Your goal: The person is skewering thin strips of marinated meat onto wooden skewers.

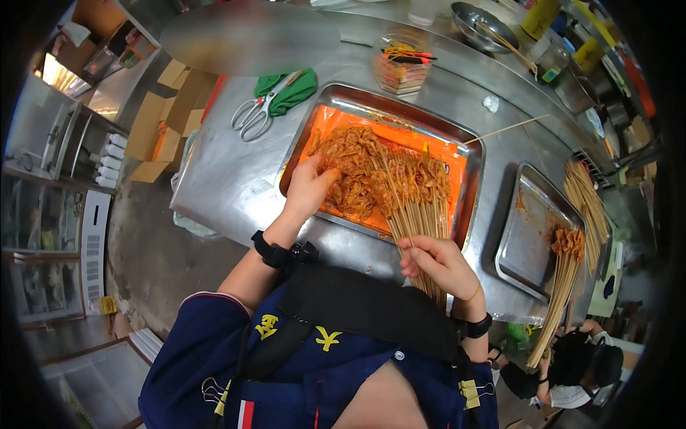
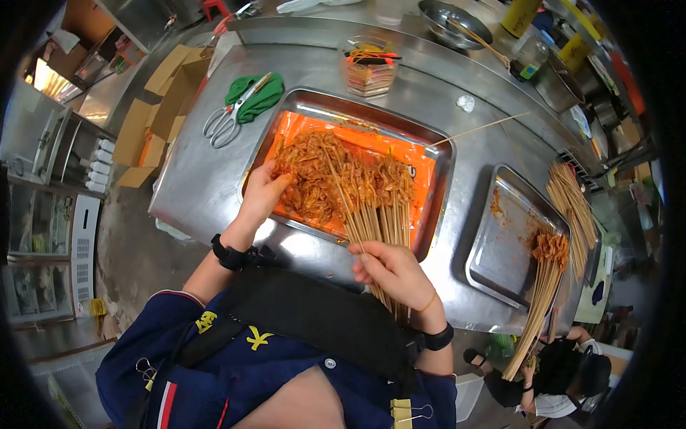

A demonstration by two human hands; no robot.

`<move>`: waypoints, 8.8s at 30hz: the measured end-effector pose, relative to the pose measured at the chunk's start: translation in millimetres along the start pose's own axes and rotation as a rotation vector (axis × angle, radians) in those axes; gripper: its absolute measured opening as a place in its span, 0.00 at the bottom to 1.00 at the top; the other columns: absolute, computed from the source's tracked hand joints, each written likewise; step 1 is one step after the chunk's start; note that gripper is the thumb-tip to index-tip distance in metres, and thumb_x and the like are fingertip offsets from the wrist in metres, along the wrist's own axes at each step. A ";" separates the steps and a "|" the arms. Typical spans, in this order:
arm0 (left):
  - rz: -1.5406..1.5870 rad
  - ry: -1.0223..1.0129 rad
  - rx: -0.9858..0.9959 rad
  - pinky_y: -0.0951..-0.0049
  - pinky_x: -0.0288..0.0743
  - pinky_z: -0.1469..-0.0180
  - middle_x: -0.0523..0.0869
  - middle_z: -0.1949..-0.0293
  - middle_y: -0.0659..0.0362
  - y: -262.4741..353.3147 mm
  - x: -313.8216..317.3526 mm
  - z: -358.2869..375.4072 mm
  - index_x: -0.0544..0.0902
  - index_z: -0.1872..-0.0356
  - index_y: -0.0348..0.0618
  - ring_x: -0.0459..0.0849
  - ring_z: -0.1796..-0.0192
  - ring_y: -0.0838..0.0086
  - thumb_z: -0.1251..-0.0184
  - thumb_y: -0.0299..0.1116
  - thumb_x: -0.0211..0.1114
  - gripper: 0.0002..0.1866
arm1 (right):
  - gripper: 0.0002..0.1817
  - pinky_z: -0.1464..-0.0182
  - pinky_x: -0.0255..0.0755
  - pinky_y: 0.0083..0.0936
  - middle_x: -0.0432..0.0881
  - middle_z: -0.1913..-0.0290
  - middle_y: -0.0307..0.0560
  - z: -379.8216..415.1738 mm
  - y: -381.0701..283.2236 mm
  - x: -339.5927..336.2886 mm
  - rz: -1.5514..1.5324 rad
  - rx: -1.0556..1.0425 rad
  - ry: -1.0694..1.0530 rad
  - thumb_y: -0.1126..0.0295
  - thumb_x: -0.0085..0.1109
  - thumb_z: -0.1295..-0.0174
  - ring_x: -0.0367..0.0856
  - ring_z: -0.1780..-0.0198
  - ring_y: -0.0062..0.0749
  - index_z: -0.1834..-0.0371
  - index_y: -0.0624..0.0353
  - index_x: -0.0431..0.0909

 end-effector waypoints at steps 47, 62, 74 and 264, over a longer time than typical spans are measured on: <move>0.013 0.167 0.261 0.75 0.72 0.65 0.82 0.70 0.55 -32.9 3.2 13.6 0.76 0.64 0.33 0.79 0.67 0.76 0.43 0.23 0.57 0.07 | 0.06 0.63 0.73 0.35 0.74 0.68 0.49 -73.1 -91.6 -231.9 1.859 -0.118 0.799 0.68 0.58 0.49 0.77 0.64 0.42 0.81 0.53 0.81; 0.079 0.148 0.272 0.75 0.73 0.60 0.82 0.65 0.57 -22.5 4.9 15.6 0.75 0.61 0.32 0.79 0.64 0.76 0.43 0.21 0.55 0.08 | 0.16 0.63 0.68 0.24 0.71 0.73 0.44 47.7 -170.8 -150.4 0.669 -0.316 0.688 0.62 0.47 0.34 0.74 0.67 0.28 0.71 0.62 0.77; 0.523 0.120 0.166 0.79 0.71 0.66 0.80 0.68 0.60 61.4 -16.8 5.0 0.75 0.59 0.39 0.78 0.69 0.78 0.34 0.32 0.55 0.08 | 0.15 0.56 0.71 0.28 0.80 0.63 0.46 31.7 -80.1 -28.4 0.454 -0.151 0.236 0.63 0.42 0.33 0.79 0.62 0.32 0.52 0.59 0.74; 0.622 -0.196 -0.213 0.70 0.81 0.59 0.82 0.57 0.53 25.4 47.9 7.3 0.74 0.52 0.32 0.83 0.58 0.69 0.35 0.28 0.54 0.13 | 0.17 0.65 0.65 0.12 0.78 0.62 0.39 -8.6 -15.5 -5.8 0.096 -0.294 0.393 0.76 0.49 0.38 0.69 0.67 0.14 0.45 0.64 0.72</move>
Point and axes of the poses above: each hand's wrist, its own z-axis away from the middle knuckle, its own x-axis out of the palm, y = z × x, the point moved 7 cm from there along -z, towards the middle knuckle
